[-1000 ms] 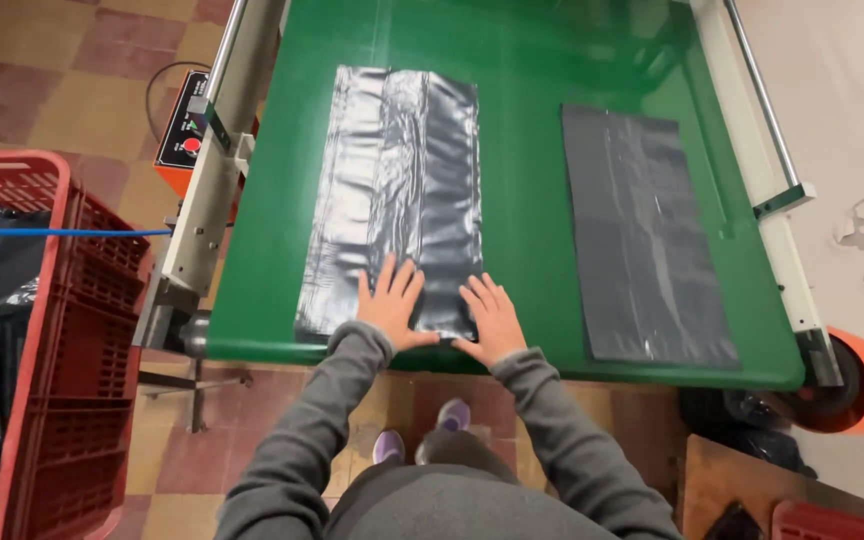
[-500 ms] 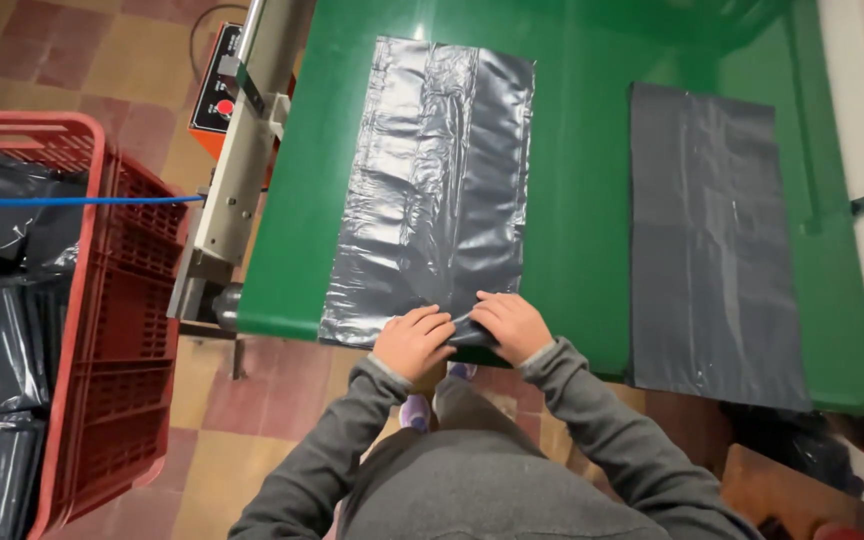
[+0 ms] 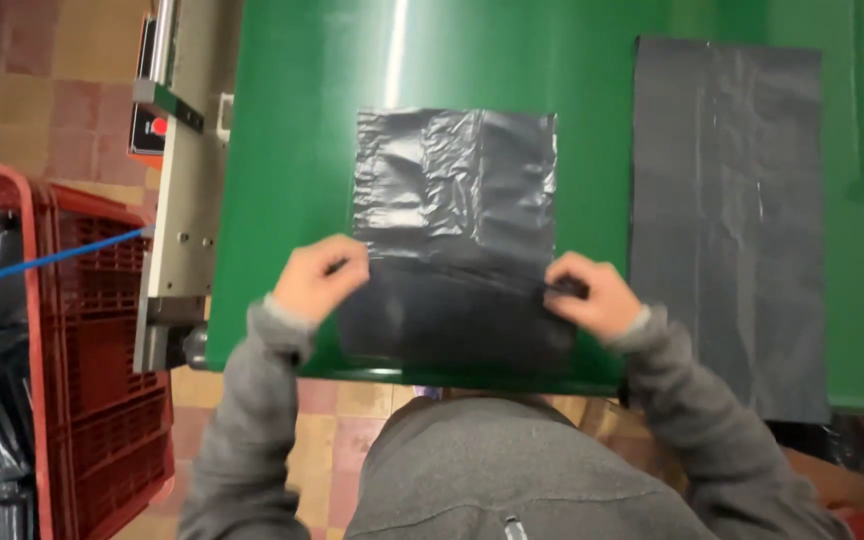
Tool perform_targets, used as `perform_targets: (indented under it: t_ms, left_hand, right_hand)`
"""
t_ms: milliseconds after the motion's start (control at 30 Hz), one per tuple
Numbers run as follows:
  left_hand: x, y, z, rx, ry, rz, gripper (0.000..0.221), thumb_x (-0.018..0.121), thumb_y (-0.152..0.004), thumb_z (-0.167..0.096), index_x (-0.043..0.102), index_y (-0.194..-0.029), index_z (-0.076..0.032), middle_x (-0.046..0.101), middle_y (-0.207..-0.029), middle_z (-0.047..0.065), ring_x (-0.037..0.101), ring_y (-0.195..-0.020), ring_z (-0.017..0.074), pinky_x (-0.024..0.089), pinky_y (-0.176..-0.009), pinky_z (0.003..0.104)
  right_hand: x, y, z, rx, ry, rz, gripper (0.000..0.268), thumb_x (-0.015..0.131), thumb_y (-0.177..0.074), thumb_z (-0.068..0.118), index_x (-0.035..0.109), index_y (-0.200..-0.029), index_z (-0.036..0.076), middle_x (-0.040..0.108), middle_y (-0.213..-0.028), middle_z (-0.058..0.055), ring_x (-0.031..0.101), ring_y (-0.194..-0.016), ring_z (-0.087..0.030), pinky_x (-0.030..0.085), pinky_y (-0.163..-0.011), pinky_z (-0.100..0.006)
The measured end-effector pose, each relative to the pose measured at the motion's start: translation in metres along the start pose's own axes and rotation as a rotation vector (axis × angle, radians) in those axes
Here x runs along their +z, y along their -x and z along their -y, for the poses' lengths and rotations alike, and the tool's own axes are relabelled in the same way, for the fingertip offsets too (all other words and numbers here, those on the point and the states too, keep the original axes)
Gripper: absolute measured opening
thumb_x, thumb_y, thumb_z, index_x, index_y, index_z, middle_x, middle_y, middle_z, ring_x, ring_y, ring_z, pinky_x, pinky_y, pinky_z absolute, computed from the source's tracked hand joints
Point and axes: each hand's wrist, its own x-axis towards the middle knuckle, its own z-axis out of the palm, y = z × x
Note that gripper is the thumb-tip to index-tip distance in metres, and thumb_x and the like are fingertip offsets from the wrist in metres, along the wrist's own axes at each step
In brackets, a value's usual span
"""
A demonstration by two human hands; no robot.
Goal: Folding black plastic bags on a conveyor belt and placing them into a red crate.
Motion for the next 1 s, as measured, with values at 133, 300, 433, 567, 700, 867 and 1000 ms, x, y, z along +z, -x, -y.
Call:
perform_targets:
  t_ms: [133,300,433,567,700,867,1000]
  left_hand:
    - [-0.001,-0.132,0.066,0.023,-0.007,-0.21,0.016,0.072,-0.096,-0.013,0.069,-0.106,-0.001,0.07,-0.094,0.003,0.061,-0.089,0.01,0.051,-0.081,0.027]
    - [0.008,-0.215,0.14,-0.074,-0.389,-0.402,0.024,0.073,-0.096,-0.027,0.068,-0.105,-0.006,0.075,-0.094,0.018,0.073,-0.087,0.0335,0.056,-0.079,0.039]
    - [0.016,-0.224,0.148,-0.131,-0.499,-0.389,0.025,0.071,-0.094,-0.03,0.068,-0.103,-0.007,0.074,-0.092,0.019,0.072,-0.087,0.039,0.056,-0.076,0.044]
    - [0.022,-0.22,0.129,-0.119,-0.611,-0.418,0.025,0.071,-0.097,-0.031,0.066,-0.108,-0.009,0.073,-0.099,0.016,0.07,-0.09,0.0389,0.054,-0.075,0.046]
    - [0.038,-0.198,0.034,0.127,-0.983,-0.487,0.041,0.078,-0.086,-0.033,0.063,-0.113,-0.005,0.067,-0.106,0.015,0.065,-0.094,0.0388,0.048,-0.07,0.046]
    - [0.067,-0.149,0.101,-0.295,-0.003,-0.001,0.064,0.056,-0.092,-0.062,0.054,-0.132,-0.012,0.062,-0.128,0.009,0.064,-0.112,0.0283,0.051,-0.09,0.038]
    - [0.039,-0.112,0.113,-0.6,1.143,0.164,0.109,0.02,-0.086,-0.088,0.038,-0.156,-0.006,0.054,-0.154,0.014,0.06,-0.135,0.0271,0.048,-0.102,0.042]
  right_hand:
    - [-0.042,-0.117,-0.04,-0.19,0.002,-0.187,0.029,0.079,-0.086,0.017,0.064,-0.107,0.003,0.067,-0.091,-0.006,0.061,-0.085,-0.011,0.05,-0.077,-0.028]
    - [-0.051,-0.225,-0.1,-0.159,0.334,-0.317,0.026,0.079,-0.088,0.024,0.072,-0.107,0.008,0.071,-0.101,-0.008,0.063,-0.095,-0.028,0.052,-0.086,-0.04]
    - [-0.054,-0.24,-0.078,-0.408,0.486,-0.35,0.047,0.085,-0.076,0.029,0.068,-0.112,0.004,0.066,-0.114,-0.017,0.057,-0.102,-0.039,0.046,-0.091,-0.046]
    - [-0.043,-0.26,-0.08,-0.112,0.638,-0.146,0.056,0.087,-0.071,0.032,0.065,-0.115,0.006,0.065,-0.11,-0.014,0.057,-0.105,-0.038,0.045,-0.09,-0.048]
    - [-0.035,-0.275,-0.082,0.133,0.77,0.069,0.038,0.085,-0.079,0.033,0.066,-0.105,0.012,0.067,-0.106,-0.012,0.058,-0.108,-0.036,0.043,-0.091,-0.049]
    - [-0.019,-0.217,-0.03,-0.092,0.686,-0.2,0.038,0.08,-0.079,0.014,0.063,-0.114,0.01,0.065,-0.106,-0.013,0.058,-0.102,-0.037,0.044,-0.087,-0.047]
    - [0.003,-0.123,0.036,-0.411,0.606,-0.376,0.035,0.077,-0.073,0.003,0.064,-0.104,0.011,0.062,-0.103,-0.009,0.057,-0.101,-0.034,0.04,-0.088,-0.047]
